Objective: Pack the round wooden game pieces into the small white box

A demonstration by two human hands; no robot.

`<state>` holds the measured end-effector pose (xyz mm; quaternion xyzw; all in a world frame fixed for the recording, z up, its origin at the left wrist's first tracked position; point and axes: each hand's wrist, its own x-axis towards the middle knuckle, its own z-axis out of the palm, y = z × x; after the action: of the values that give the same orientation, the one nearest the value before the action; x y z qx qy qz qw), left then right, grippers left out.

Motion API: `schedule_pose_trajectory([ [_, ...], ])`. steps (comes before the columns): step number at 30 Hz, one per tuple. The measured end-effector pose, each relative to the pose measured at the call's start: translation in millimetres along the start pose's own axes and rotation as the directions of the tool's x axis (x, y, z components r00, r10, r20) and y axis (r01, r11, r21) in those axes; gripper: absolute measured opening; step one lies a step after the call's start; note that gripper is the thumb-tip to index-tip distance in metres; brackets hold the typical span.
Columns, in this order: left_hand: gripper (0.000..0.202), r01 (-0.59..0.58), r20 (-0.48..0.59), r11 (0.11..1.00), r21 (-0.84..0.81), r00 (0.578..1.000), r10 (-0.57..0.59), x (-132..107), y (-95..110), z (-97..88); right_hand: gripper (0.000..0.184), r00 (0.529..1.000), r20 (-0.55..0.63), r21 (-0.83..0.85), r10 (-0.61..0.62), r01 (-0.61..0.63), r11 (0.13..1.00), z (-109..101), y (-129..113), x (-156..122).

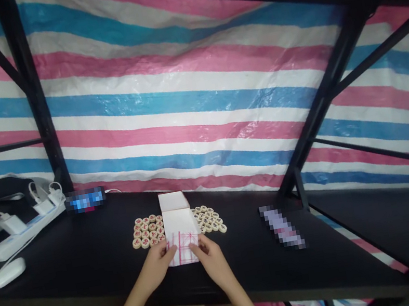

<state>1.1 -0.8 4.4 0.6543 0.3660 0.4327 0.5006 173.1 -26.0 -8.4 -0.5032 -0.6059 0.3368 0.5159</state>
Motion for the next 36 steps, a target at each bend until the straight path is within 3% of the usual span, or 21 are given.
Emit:
schedule_pose_trajectory([
  [5,0.034,-0.002,0.014,1.000,0.027,1.000,0.002,0,3,-0.7,0.031,0.992,-0.115,-0.018,-0.059,0.058,0.998,-3,-3,0],
  [10,0.034,-0.001,-0.045,0.998,0.064,0.999,0.004,2,3,-0.7,0.028,0.998,-0.048,0.165,0.027,-0.018,0.986,-4,-3,-1],
  [14,0.030,0.009,-0.097,0.997,0.078,0.995,-0.002,2,-3,-0.9,0.028,0.995,-0.097,0.281,0.023,0.005,0.960,-7,-2,-4],
  [19,0.039,0.031,-0.018,0.998,0.062,0.999,-0.030,-4,-7,-3.1,0.027,0.996,-0.062,0.220,-0.070,0.082,0.972,-13,-3,-8],
  [23,0.049,0.096,-0.107,0.994,-0.046,0.989,-0.100,-6,-4,-5.3,0.028,0.997,0.033,0.143,-0.074,0.068,0.987,-12,-10,-10],
  [25,0.055,0.101,-0.091,0.991,-0.093,0.990,-0.109,-5,-2,-5.2,0.026,0.996,0.048,0.109,-0.070,0.064,0.992,-9,-14,-10],
  [29,0.044,0.022,0.033,0.999,0.038,0.999,-0.023,-2,1,-3.5,0.024,0.992,0.064,0.051,-0.111,0.107,0.993,-4,-14,-7],
  [34,0.041,-0.010,-0.044,0.991,0.135,0.999,0.016,0,-4,-3.0,0.021,0.991,-0.068,-0.052,-0.112,0.109,0.993,-2,-8,-5],
  [36,0.043,-0.011,-0.053,0.993,0.115,0.998,0.017,-1,-3,-2.3,0.022,0.997,-0.021,-0.052,-0.070,0.069,0.996,-1,-9,-5],
])
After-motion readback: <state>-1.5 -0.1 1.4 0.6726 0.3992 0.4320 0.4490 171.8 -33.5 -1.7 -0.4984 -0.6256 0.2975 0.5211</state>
